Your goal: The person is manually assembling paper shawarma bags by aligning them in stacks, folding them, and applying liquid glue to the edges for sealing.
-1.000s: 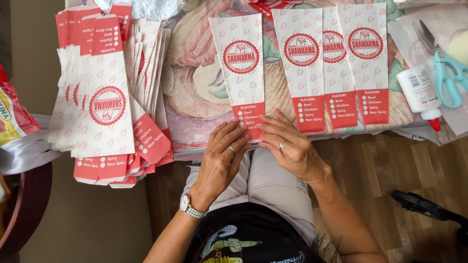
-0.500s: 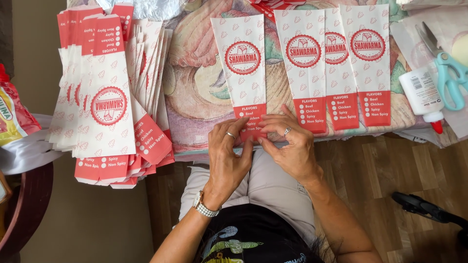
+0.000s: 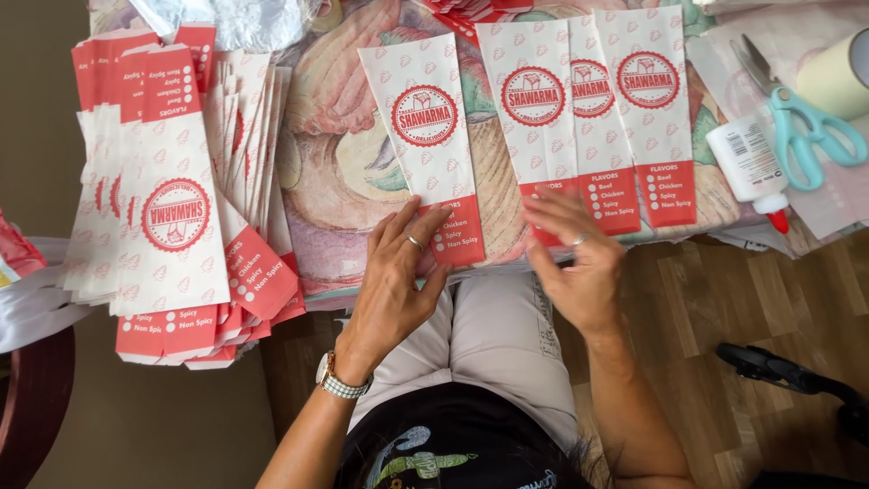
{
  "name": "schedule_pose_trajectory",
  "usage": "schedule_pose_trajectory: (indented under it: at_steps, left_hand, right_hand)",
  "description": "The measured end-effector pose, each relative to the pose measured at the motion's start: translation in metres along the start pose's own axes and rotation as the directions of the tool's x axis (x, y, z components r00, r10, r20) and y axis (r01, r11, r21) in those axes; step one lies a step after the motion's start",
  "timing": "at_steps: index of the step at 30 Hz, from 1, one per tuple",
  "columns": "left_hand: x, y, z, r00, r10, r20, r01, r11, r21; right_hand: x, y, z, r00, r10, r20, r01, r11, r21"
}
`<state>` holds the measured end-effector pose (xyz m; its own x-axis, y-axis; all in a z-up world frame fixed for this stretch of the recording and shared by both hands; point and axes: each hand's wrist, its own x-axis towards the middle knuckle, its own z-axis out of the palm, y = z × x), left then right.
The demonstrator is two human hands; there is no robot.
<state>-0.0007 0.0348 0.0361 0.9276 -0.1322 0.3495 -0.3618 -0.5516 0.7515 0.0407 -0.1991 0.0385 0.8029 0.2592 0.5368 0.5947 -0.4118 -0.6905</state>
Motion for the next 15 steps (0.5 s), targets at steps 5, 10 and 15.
schedule_pose_trajectory:
  at_steps: [5, 10, 15]
  left_hand:
    - [0.014, -0.002, 0.028, 0.998, 0.058, 0.017, -0.058, 0.997, 0.040]
    - [0.026, 0.008, 0.050, 0.997, 0.080, -0.010, -0.079, 0.995, 0.067]
    - [0.026, 0.007, 0.056, 0.996, 0.065, -0.066, -0.062, 0.996, 0.058]
  right_hand:
    - [-0.013, 0.017, -0.023, 1.000, 0.018, 0.002, -0.017, 0.977, -0.211]
    - [-0.018, 0.024, -0.025, 0.999, 0.019, 0.026, -0.011, 0.962, -0.274]
    - [-0.019, 0.029, -0.024, 0.999, 0.033, 0.024, -0.025, 0.965, -0.260]
